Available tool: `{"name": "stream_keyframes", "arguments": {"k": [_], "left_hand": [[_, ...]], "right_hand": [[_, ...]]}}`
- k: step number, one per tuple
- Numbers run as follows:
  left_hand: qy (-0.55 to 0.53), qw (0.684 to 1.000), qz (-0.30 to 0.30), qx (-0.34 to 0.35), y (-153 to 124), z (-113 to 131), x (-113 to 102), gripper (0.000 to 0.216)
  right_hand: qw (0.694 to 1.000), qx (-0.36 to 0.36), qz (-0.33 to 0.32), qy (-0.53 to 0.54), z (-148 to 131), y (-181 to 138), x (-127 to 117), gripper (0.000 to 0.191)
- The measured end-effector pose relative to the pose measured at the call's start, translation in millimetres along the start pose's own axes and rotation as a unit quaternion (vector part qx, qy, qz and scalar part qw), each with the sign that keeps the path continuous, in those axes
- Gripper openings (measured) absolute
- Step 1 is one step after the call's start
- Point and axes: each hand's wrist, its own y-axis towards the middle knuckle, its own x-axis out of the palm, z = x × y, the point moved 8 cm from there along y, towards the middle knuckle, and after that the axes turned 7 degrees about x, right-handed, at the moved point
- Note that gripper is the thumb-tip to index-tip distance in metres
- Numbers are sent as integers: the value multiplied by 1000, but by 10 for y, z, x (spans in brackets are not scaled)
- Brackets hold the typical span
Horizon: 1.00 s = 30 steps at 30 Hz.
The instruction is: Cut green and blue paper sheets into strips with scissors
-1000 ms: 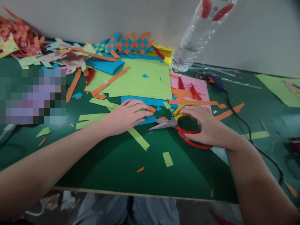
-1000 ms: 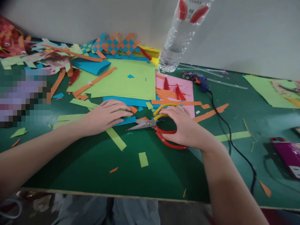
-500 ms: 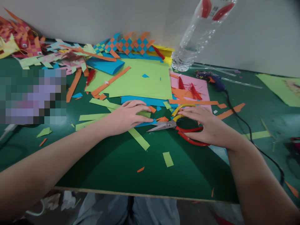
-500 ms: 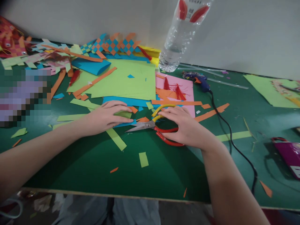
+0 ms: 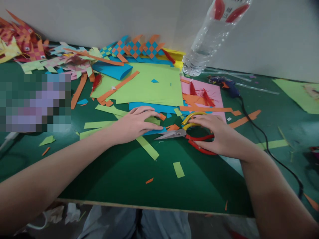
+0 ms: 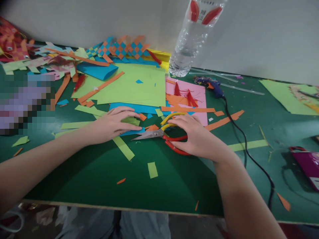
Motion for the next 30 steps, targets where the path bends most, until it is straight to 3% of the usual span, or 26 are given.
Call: {"name": "stream_keyframes", "arguments": {"k": [16,22,24,27,30], "left_hand": [[-8,1000,1,-18,-10,27,-13,42],[-41,996,67,-40,-4,49,-156,37],[-41,997,58,-22,-29,46,-220,32],[-42,999,-6,28,-92,40,-226,32],[-21,999,-40,30,-154,-24,-209,33]], "right_hand": [[1000,-10,1,10,-56,-14,5,50],[1000,8,-16,2,11,-20,10,53],[1000,8,-22,1,20,-24,15,54],[1000,13,-23,-1,41,-28,17,55],[999,26,-26,1,73,-30,20,55]]}}
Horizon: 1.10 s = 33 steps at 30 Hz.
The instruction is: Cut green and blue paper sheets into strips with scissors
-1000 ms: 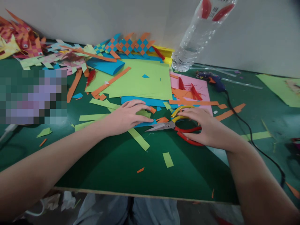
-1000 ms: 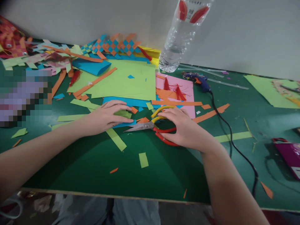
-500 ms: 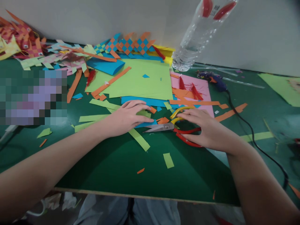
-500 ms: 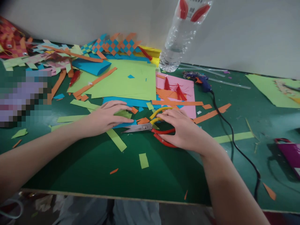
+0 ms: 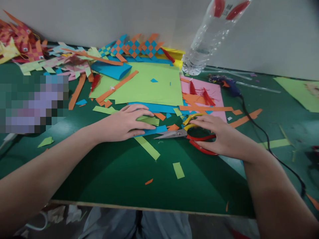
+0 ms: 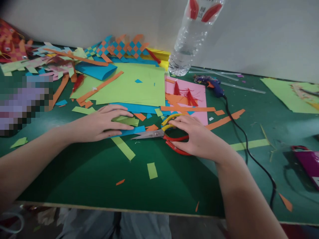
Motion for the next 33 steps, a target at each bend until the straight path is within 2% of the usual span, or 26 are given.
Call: {"name": "stream_keyframes", "arguments": {"k": [7,20,33], "left_hand": [[74,997,-3,6,23,40,69,36],[34,999,31,-26,162,114,139,38],[33,998,9,-46,153,68,177,38]], "right_hand": [[1000,-2,1,3,-6,-3,-25,52],[1000,-17,10,8,-63,10,-22,50],[1000,-27,-7,12,-73,10,-37,47]]}}
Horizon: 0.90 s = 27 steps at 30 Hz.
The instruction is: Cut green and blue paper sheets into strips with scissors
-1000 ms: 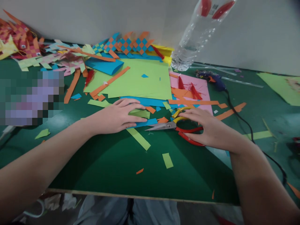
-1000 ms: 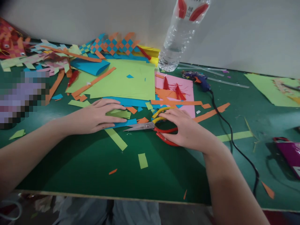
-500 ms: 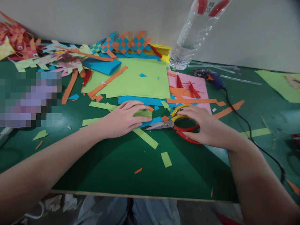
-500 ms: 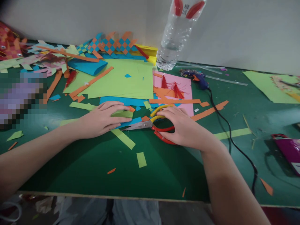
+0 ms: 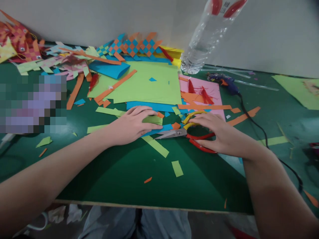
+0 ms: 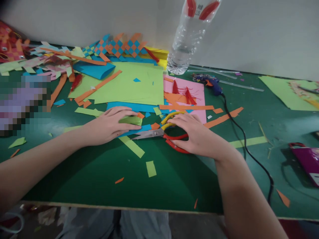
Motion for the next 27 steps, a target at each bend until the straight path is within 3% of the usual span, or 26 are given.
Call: {"name": "stream_keyframes", "arguments": {"k": [9,27], "left_hand": [[4,1000,-14,-9,5,-4,13,47],[2,1000,1,-6,40,-3,12,43]], "right_hand": [[1000,-4,18,-7,-67,7,29,46],[999,-34,9,-11,-181,21,47,41]]}}
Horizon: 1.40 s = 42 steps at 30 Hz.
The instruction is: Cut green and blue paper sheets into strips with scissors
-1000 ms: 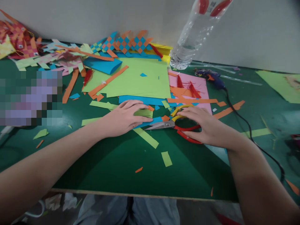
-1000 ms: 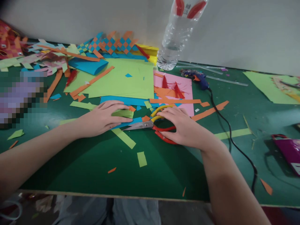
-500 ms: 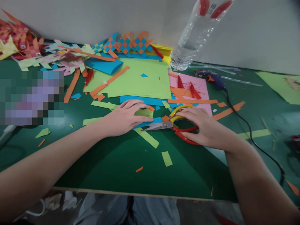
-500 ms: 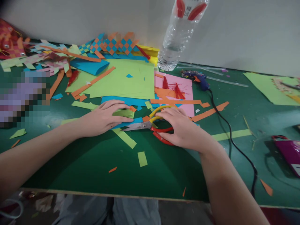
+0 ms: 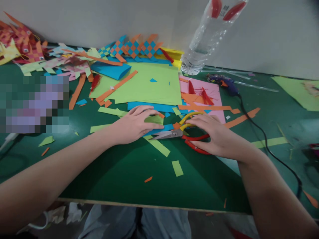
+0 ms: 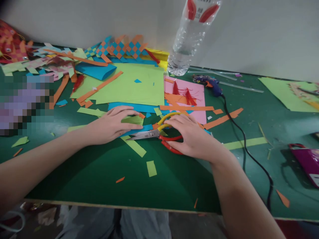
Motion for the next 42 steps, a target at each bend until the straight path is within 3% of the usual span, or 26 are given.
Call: {"name": "stream_keyframes", "arguments": {"k": [17,26,34,42], "left_hand": [[0,1000,21,8,24,20,4,43],[26,988,134,73,31,138,-198,22],[-36,998,-28,40,-158,-65,-89,38],[18,998,-35,40,-88,8,-48,40]], "right_hand": [[1000,6,0,9,-7,1,-5,41],[1000,25,-6,18,103,0,30,42],[1000,26,-4,15,110,-1,32,42],[999,35,5,-5,168,-24,-19,43]]}}
